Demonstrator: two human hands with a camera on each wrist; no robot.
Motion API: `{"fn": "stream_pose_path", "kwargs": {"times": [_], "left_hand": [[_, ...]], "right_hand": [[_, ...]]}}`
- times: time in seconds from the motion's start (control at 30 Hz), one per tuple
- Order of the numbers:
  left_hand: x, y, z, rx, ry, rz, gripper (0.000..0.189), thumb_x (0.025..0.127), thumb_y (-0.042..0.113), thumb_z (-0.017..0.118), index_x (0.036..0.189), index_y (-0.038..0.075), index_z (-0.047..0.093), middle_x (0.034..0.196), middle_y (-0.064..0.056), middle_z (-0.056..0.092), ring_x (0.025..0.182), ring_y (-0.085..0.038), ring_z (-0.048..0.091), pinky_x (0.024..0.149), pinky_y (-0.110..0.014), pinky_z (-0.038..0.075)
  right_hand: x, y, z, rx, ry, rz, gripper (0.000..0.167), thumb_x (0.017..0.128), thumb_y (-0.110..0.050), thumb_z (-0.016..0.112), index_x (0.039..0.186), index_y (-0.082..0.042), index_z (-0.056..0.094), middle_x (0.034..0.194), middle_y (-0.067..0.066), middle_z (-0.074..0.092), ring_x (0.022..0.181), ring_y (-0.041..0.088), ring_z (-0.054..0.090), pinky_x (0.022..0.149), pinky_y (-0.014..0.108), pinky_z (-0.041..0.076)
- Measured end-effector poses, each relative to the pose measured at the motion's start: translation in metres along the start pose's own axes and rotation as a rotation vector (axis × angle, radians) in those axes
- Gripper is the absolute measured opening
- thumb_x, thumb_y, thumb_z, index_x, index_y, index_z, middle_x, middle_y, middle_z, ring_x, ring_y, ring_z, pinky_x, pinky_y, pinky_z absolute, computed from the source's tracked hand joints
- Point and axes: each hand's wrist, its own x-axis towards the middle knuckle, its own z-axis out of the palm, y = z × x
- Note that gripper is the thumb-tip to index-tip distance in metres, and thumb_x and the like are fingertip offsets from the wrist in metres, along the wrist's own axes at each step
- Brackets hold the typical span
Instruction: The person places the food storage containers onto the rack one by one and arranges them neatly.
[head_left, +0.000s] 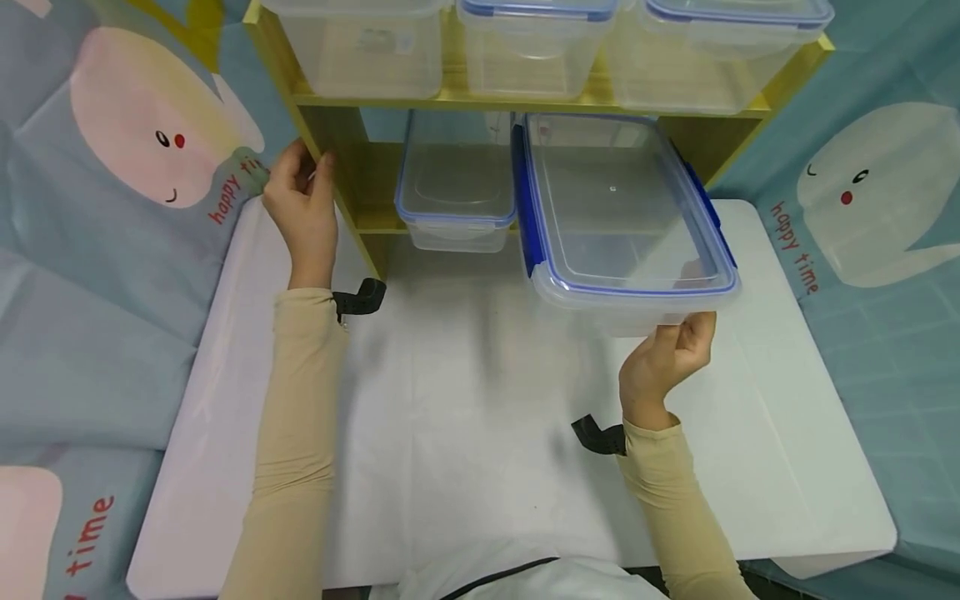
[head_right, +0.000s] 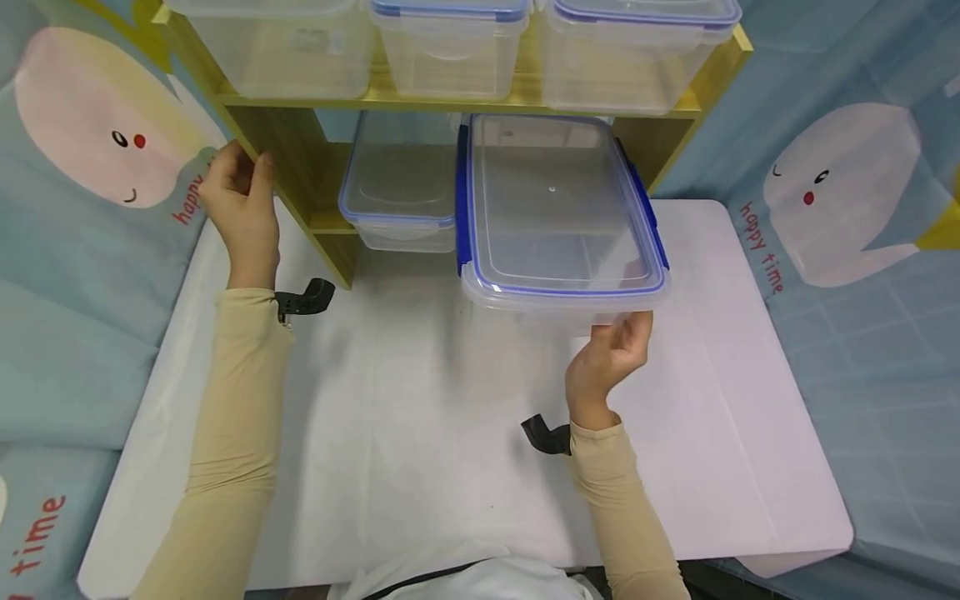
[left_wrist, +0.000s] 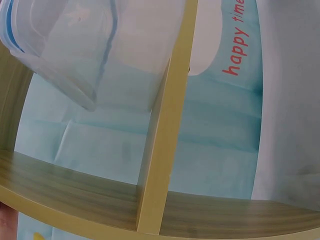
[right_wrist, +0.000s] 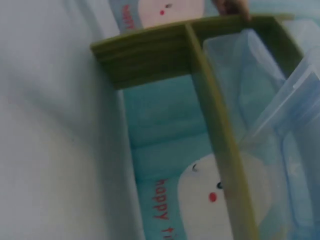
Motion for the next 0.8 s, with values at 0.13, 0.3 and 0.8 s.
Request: {"fn": "stream_pose_path", "kwargs": {"times": [0.13,0.3,0.8], "left_hand": [[0.000,-0.001,0.000,-0.011,0.002,-0.018,0.020,0.089,0.007,0.065,0.105,-0.003,0.068,0.102,-0.013,0.066,0.094,-0.016,0.063,0.087,-0.027,0.051],[0.001,-0.003,0.001,-0.020,0.003,-0.043,0.020,0.088,0.006,0.066,0.106,-0.003,0.068,0.103,-0.013,0.066,0.096,-0.016,0.063,0.088,-0.027,0.050],[0.001,-0.004,0.000,-0.012,0.003,0.037,0.019,0.089,0.008,0.065,0.104,-0.003,0.069,0.099,-0.011,0.067,0.091,-0.016,0.065,0.083,-0.027,0.052]], "right_hand": [[0.006,0.018,-0.007,-0.023,-0.070,0.050,0.061,0.074,-0.030,0.081,0.117,0.007,0.057,0.107,0.019,0.062,0.103,0.027,0.054,0.096,0.041,0.042],[0.014,0.034,-0.011,-0.061,-0.146,0.084,0.062,0.074,-0.032,0.081,0.118,0.005,0.056,0.108,0.017,0.059,0.103,0.028,0.053,0.093,0.039,0.044],[0.050,0.068,-0.014,-0.091,-0.342,0.153,0.066,0.067,-0.032,0.086,0.117,0.002,0.058,0.108,0.014,0.061,0.103,0.027,0.054,0.095,0.036,0.042]]}}
